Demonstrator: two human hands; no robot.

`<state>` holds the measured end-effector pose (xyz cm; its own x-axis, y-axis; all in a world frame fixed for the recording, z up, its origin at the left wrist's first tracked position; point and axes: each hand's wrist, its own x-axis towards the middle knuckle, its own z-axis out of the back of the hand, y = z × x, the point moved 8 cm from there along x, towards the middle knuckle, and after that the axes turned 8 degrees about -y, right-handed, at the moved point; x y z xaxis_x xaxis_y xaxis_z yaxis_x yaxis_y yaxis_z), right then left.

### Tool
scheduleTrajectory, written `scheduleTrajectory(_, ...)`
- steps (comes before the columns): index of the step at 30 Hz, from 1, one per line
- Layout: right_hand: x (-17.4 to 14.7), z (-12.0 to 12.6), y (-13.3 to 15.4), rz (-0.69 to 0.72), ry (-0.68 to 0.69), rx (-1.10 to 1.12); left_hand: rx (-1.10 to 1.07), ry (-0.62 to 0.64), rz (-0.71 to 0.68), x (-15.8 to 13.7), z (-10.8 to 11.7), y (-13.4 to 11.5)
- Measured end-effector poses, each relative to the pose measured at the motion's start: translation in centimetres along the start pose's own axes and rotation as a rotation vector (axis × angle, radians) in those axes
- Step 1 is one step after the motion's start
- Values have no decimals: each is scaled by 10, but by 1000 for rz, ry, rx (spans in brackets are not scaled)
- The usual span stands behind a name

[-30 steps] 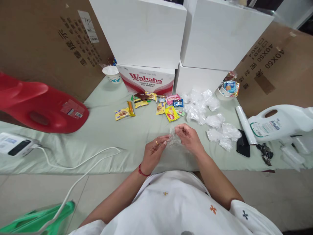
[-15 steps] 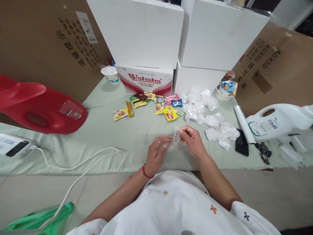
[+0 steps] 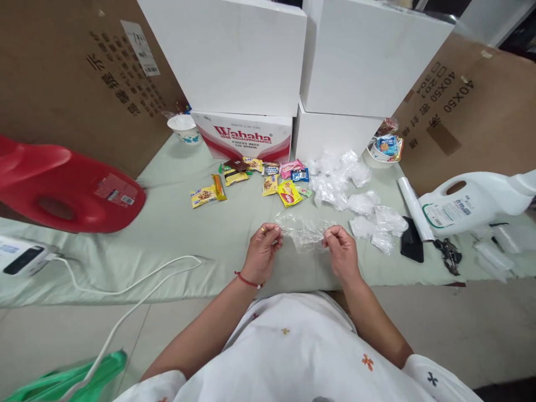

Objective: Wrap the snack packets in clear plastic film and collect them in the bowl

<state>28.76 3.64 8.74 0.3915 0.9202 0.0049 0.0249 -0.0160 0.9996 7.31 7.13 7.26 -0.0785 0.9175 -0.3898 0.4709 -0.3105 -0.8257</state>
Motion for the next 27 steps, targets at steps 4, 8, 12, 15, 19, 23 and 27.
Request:
scheduleTrajectory(4, -3, 21, -16, -190, -21, 8, 125, 10, -199, -6, 2, -5)
scheduleTrajectory(8, 4, 20, -14, -298, 8, -37, 332, 147, -504, -27, -15, -17)
scheduleTrajectory(12, 3, -15, -16, -314, 295, -218, 521, 280, -724, -52, -23, -22)
scheduleTrajectory(15, 3, -29, -15, -253, 308, -194, 609, 326, -628, -55, -5, -9)
scheduleTrajectory(19, 1, -43, -2, 54, 323, -447, 596, 108, -350, -34, 38, 6)
scheduleTrajectory(23, -9, -69, 8, 334, 416, -740, 730, -39, -389, -17, 34, -4)
scheduleTrajectory(27, -8, -77, 12, 365, 437, -715, 854, 79, -312, -2, 10, 8)
